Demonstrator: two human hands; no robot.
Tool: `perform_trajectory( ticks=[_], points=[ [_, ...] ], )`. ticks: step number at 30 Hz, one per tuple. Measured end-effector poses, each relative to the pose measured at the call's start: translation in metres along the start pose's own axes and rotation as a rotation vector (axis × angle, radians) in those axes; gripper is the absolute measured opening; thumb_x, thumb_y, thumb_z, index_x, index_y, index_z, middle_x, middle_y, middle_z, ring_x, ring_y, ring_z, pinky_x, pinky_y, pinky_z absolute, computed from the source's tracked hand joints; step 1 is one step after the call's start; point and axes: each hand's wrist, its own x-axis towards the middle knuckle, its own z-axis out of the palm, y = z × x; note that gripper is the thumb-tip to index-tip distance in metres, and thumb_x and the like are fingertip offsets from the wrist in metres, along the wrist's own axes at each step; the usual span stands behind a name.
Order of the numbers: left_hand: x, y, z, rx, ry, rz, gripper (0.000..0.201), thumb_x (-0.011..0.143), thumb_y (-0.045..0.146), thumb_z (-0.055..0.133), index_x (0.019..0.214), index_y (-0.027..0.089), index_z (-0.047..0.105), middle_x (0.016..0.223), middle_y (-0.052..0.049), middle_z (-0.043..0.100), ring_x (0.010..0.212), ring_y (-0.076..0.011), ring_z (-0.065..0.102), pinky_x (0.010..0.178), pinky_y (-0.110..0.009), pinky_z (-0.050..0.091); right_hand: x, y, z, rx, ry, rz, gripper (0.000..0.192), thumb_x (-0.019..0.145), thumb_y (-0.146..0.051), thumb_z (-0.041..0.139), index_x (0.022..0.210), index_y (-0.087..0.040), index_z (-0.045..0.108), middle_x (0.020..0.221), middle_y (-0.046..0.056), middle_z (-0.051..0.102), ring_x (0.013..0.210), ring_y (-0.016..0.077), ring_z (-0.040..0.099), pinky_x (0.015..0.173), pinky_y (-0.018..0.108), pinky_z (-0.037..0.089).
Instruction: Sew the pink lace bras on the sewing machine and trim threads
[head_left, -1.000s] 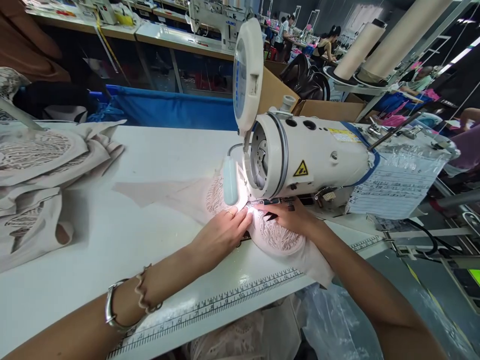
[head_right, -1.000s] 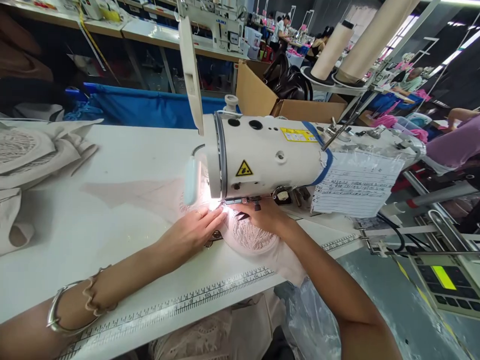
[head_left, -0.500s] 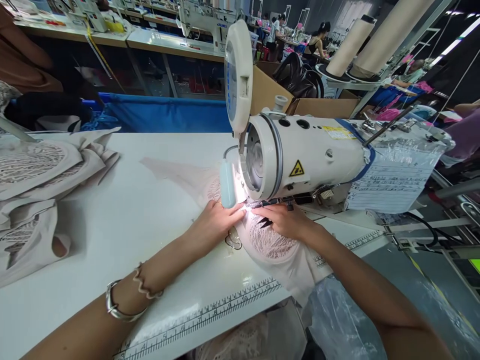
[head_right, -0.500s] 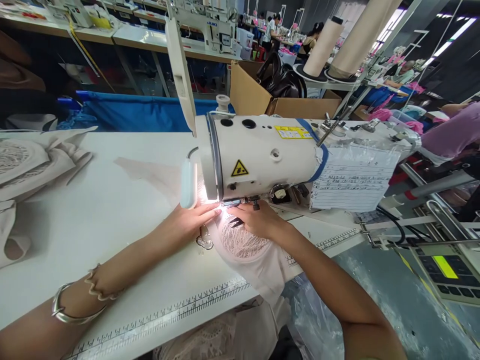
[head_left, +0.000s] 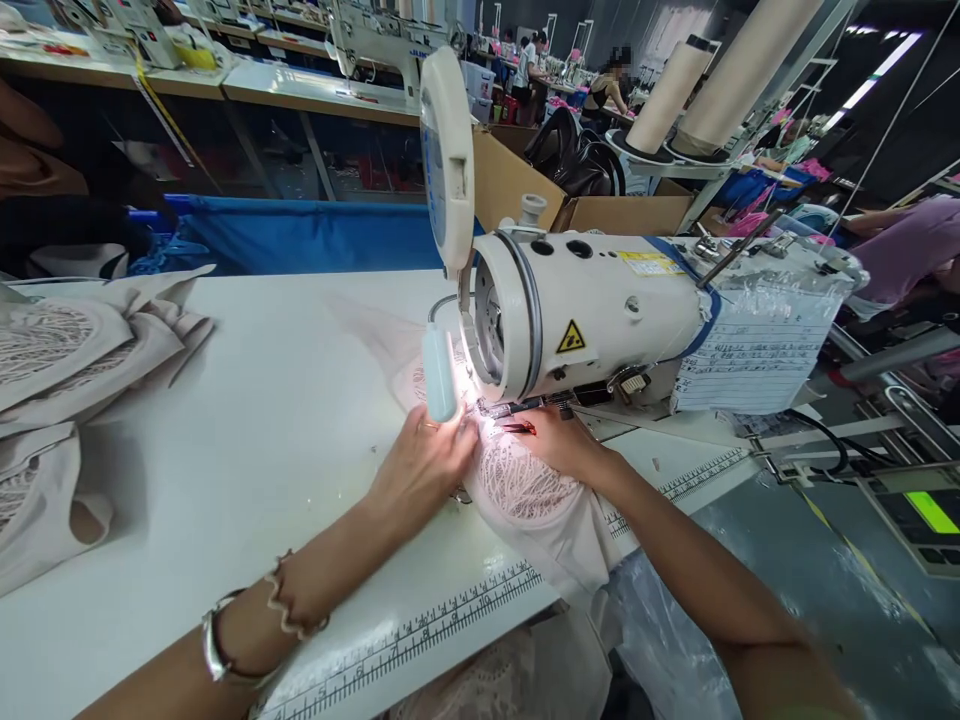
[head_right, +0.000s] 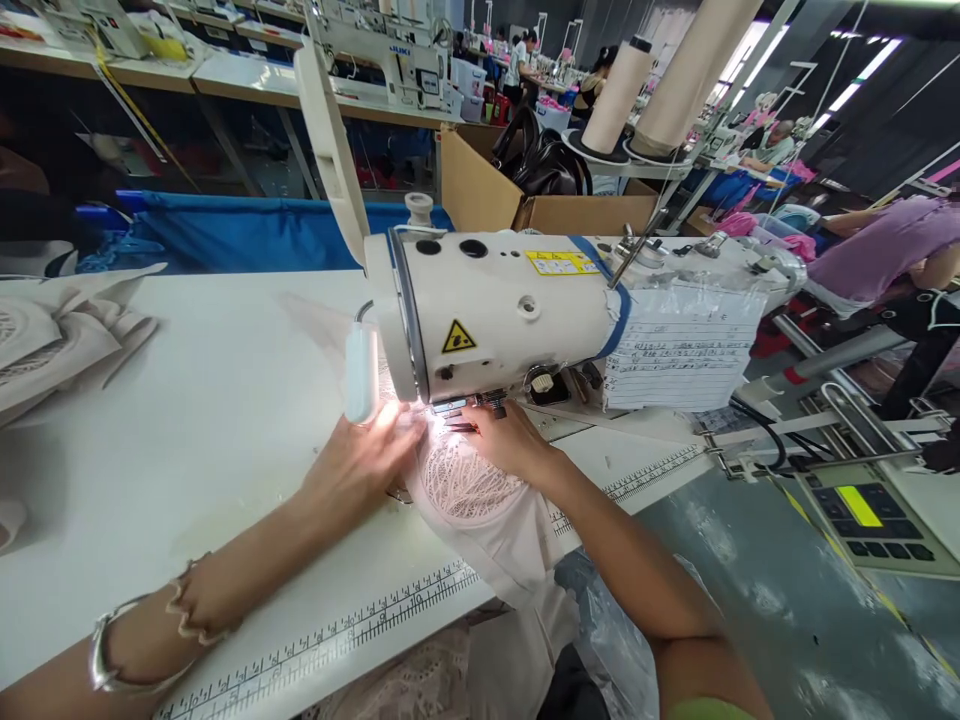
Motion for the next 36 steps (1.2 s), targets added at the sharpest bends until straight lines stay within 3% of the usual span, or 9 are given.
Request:
perform_trajectory(
  ticks=[3, 6, 8, 11, 15, 21, 30, 33, 36],
  points=[
    [-0.007, 0.029, 0.0, -0.014, -0.039, -0.041, 0.028, 0.098, 0.016, 0.038, 0.102, 0.007, 0.065, 0.097, -0.019, 0.068, 0.083, -0.0287, 0.063, 0.066, -0.041, 0.054, -0.002, 0.004, 0.001, -0.03, 0.021, 0.049, 0.011, 0.085, -0.022, 0.062, 0.09, -0.023, 0.072, 0.082, 0.003, 0.07, 0.073, 0.0188, 0.059, 0.064, 0.024, 0.041],
    [-0.015, 0.047, 0.009, -0.012, 0.014, -0.042, 0.042, 0.101, 0.027, 0.036, 0.123, -0.003, 0.054, 0.125, -0.03, 0.061, 0.118, -0.0399, 0.059, 0.092, -0.053, 0.054, -0.007, 0.01, 0.0, -0.028, 0.022, -0.069, 0.029, 0.083, -0.014, 0.06, 0.107, -0.027, 0.072, 0.094, 0.002, 0.071, 0.084, 0.0185, 0.062, 0.071, 0.024, 0.044],
    [-0.018, 0.049, 0.015, -0.012, 0.047, -0.034, 0.044, 0.101, 0.02, 0.032, 0.133, -0.006, 0.046, 0.133, -0.031, 0.057, 0.128, -0.0388, 0.054, 0.104, -0.053, 0.049, -0.009, 0.014, 0.0, -0.03, 0.026, -0.199, 0.045, 0.083, -0.008, 0.055, 0.12, -0.03, 0.068, 0.101, 0.001, 0.071, 0.09, 0.0171, 0.063, 0.076, 0.023, 0.046],
    [-0.02, 0.043, 0.019, -0.025, 0.05, -0.001, 0.042, 0.101, 0.015, 0.03, 0.135, -0.005, 0.043, 0.133, -0.028, 0.06, 0.128, -0.0363, 0.057, 0.107, -0.05, 0.049, -0.01, 0.017, 0.003, -0.05, 0.036, -0.32, 0.06, 0.081, -0.003, 0.05, 0.132, -0.032, 0.062, 0.102, 0.001, 0.069, 0.091, 0.0159, 0.062, 0.08, 0.023, 0.047],
    [-0.02, 0.028, 0.018, -0.065, 0.038, 0.045, 0.042, 0.099, 0.012, 0.032, 0.136, -0.005, 0.042, 0.135, -0.029, 0.058, 0.128, -0.0376, 0.056, 0.105, -0.051, 0.052, -0.009, 0.016, 0.007, -0.076, 0.037, -0.339, 0.065, 0.08, -0.001, 0.048, 0.138, -0.031, 0.058, 0.1, 0.002, 0.069, 0.091, 0.0167, 0.062, 0.081, 0.024, 0.049],
    [-0.021, 0.002, 0.018, -0.231, -0.025, 0.089, 0.045, 0.098, 0.006, 0.036, 0.143, 0.002, 0.04, 0.143, -0.027, 0.052, 0.137, -0.0351, 0.048, 0.11, -0.051, 0.048, -0.011, 0.007, -0.001, -0.095, 0.05, -0.302, 0.059, 0.081, -0.002, 0.05, 0.132, -0.029, 0.062, 0.108, 0.003, 0.07, 0.1, 0.0192, 0.063, 0.086, 0.027, 0.05],
    [-0.01, -0.041, 0.002, -0.422, -0.175, 0.024, 0.049, 0.099, 0.009, 0.033, 0.145, 0.022, 0.047, 0.15, -0.01, 0.051, 0.127, -0.0255, 0.059, 0.095, -0.039, 0.057, -0.012, 0.0, -0.003, -0.082, 0.059, -0.318, 0.052, 0.083, 0.001, 0.045, 0.124, -0.024, 0.065, 0.111, 0.005, 0.071, 0.101, 0.0192, 0.064, 0.085, 0.027, 0.051],
    [-0.003, -0.039, -0.007, -0.354, -0.192, 0.002, 0.048, 0.096, 0.007, 0.032, 0.135, 0.022, 0.056, 0.14, -0.01, 0.061, 0.118, -0.027, 0.063, 0.086, -0.04, 0.059, -0.013, 0.0, -0.001, -0.072, 0.05, -0.299, 0.05, 0.085, 0.001, 0.044, 0.123, -0.022, 0.065, 0.114, 0.007, 0.07, 0.098, 0.0188, 0.065, 0.084, 0.026, 0.052],
    [0.001, -0.014, -0.008, -0.321, -0.147, -0.02, 0.038, 0.094, 0.003, 0.035, 0.121, 0.013, 0.06, 0.127, -0.016, 0.065, 0.113, -0.0297, 0.062, 0.089, -0.046, 0.056, -0.013, -0.001, 0.001, -0.048, 0.068, -0.298, 0.048, 0.084, 0.0, 0.044, 0.122, -0.022, 0.065, 0.114, 0.007, 0.07, 0.099, 0.0188, 0.066, 0.084, 0.026, 0.052]
  ],
)
